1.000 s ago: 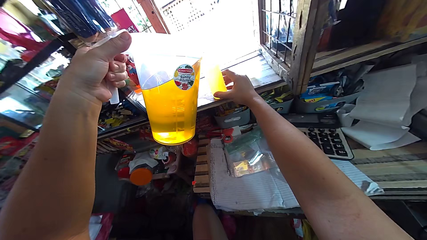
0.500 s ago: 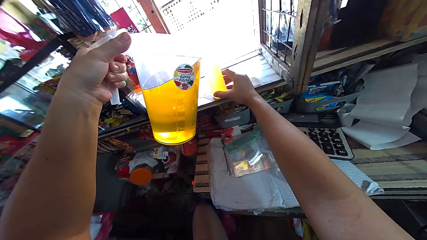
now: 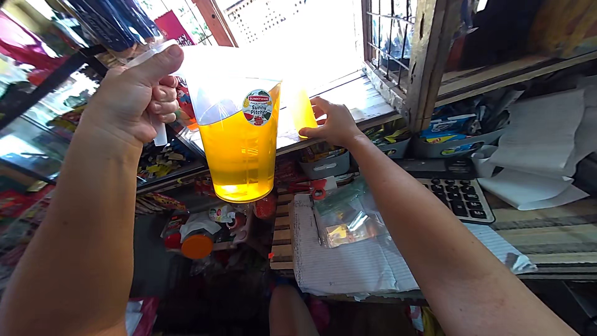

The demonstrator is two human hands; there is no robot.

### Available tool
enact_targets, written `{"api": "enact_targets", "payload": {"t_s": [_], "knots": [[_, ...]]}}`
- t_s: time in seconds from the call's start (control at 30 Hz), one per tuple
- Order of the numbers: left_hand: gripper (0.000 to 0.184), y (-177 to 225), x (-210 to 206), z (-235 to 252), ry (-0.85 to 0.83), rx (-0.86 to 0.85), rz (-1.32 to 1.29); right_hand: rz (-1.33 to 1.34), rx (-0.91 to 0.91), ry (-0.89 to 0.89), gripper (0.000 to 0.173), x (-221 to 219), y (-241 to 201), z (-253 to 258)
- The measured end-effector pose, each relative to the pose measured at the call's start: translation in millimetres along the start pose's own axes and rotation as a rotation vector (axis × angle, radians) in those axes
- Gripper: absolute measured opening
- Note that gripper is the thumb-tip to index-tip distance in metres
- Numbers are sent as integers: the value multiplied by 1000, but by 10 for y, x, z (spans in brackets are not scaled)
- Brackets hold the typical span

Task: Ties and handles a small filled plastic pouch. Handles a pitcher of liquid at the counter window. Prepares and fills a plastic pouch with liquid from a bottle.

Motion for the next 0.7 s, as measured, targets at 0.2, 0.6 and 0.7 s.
{"api": "enact_targets", "payload": {"t_s": [0.2,0.6,0.7], "knots": [[32,10,-6,0,-5,-6,12,5,3,4,64,-2,-1,2],[32,4,-8,-23,10,9,3,-6,-18,-4,64,-3,-3,-6],[32,8,-8,-14,-2,-3,3,-7,-20,-2,65,0,-8,-8]]}}
Point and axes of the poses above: each hand's wrist, its own z-axis towards the middle knuckle, its own x-axis out of the back of the hand, y = z × x, the point moved 7 cm from there along z, towards the middle knuckle, and after that the axes turned 3 degrees about -x, right-handed, at the moved point
